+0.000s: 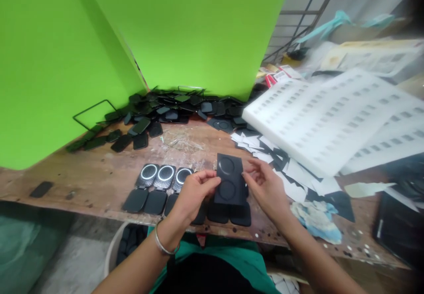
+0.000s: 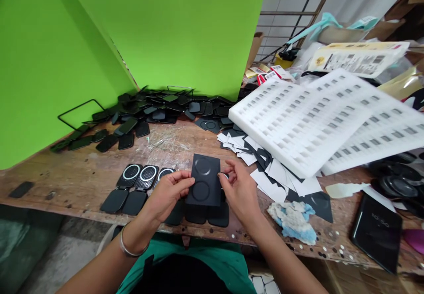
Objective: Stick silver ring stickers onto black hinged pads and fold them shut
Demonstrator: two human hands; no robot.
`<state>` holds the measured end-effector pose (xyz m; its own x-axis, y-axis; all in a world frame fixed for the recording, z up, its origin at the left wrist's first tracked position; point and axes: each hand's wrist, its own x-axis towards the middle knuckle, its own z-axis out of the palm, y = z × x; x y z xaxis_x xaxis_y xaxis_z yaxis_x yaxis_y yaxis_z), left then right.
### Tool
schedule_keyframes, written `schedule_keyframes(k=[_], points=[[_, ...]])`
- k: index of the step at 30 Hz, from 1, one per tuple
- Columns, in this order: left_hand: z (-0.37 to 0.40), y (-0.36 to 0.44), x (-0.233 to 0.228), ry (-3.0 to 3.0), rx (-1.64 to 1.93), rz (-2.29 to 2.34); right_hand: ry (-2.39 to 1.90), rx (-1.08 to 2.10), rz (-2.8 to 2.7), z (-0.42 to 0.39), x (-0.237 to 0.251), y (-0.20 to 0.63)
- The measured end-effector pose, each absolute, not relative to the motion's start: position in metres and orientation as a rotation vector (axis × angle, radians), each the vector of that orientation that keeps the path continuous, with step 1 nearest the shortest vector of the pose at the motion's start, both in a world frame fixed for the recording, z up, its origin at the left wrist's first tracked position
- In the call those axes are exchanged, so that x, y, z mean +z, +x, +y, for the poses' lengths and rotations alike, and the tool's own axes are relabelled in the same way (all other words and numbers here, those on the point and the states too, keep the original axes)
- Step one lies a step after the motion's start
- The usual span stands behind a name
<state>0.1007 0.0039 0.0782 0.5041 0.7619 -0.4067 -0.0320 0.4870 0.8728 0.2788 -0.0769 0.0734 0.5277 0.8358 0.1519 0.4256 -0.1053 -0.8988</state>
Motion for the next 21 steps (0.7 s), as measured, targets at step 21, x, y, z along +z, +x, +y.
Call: schedule_keyframes(k=[21], points=[[0.002, 0.093, 0.079, 1.242, 0.668, 0.919, -1.632, 0.63, -1.278, -0.055, 0.1, 0.252]])
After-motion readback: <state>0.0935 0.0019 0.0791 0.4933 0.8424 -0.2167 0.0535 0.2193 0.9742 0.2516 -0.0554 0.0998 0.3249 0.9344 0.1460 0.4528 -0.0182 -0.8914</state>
